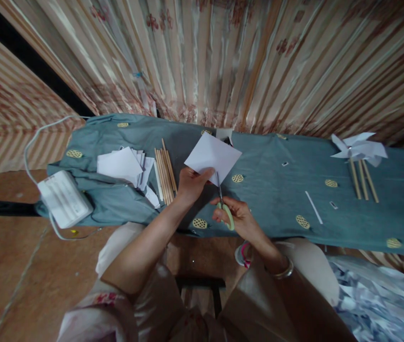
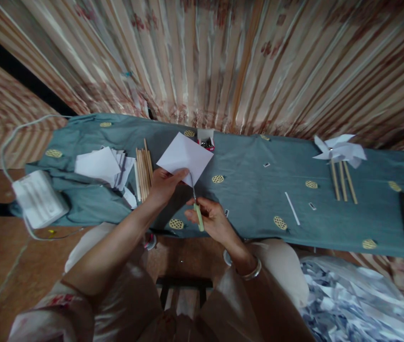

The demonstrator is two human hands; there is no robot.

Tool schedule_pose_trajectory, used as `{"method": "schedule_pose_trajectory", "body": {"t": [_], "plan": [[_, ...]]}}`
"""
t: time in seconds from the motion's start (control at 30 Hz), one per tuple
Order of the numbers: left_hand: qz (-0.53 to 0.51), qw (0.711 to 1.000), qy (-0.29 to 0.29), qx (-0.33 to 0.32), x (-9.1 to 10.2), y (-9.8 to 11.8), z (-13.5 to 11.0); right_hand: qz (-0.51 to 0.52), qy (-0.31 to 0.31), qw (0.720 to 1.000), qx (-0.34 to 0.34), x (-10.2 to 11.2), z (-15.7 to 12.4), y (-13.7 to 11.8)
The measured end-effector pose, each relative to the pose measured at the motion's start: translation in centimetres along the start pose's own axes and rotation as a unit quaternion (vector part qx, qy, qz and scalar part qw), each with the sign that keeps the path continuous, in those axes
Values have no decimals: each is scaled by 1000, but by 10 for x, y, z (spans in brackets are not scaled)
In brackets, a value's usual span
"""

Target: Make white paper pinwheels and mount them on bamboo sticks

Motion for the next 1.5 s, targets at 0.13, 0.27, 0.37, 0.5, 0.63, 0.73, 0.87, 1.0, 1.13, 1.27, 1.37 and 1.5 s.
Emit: {"method": "schedule_pose_trajectory", "body": {"t": [0.13,0.27,0.37,0.5,0.63,0.73,0.87,1.0,1.13,1.27,1.37,1.5], "plan": [[4,1000,-4,-3,1,-1,1,-5,0,1000,-5,0,0,1],[-5,1000,0,-3,1,-2,2,-6,8,1000,-1,0,0,-1],[-7,1000,1,3,1,-3,2,-2,9,1000,0,0,0,0],[3,1000,-4,-4,2,-3,3,4,10,1000,-4,1,0,2],[3,1000,-7,-16,2,-4,4,14,15,1000,-14,1,1,3],[-4,1000,-10,-20,3,-4,4,22,14,999,-28,0,2,4],[5,1000,-7,-16,3,-4,3,14,10,1000,-26,1,2,4],[6,1000,-9,-10,1,-4,0,-1,11,1000,-10,2,2,3],[2,1000,-6,-9,-1,-2,-2,-5,13,1000,-9,3,2,4],[11,1000,-10,-10,-1,-1,-1,1,12,1000,-15,3,3,7],[23,1000,-16,-11,-1,-3,-1,-6,8,1000,-14,4,3,6],[22,999,-30,-18,-2,-6,0,-7,0,1000,-15,4,4,5]]}}
Point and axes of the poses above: each hand's wrist, its own z-axis towards the middle knuckle, its own x-axis out of the back of the hand, y = z × x, the point moved 5 cm from there along z, towards the middle knuckle, and after that the axes turned 6 degrees about x, right-handed, at the moved point
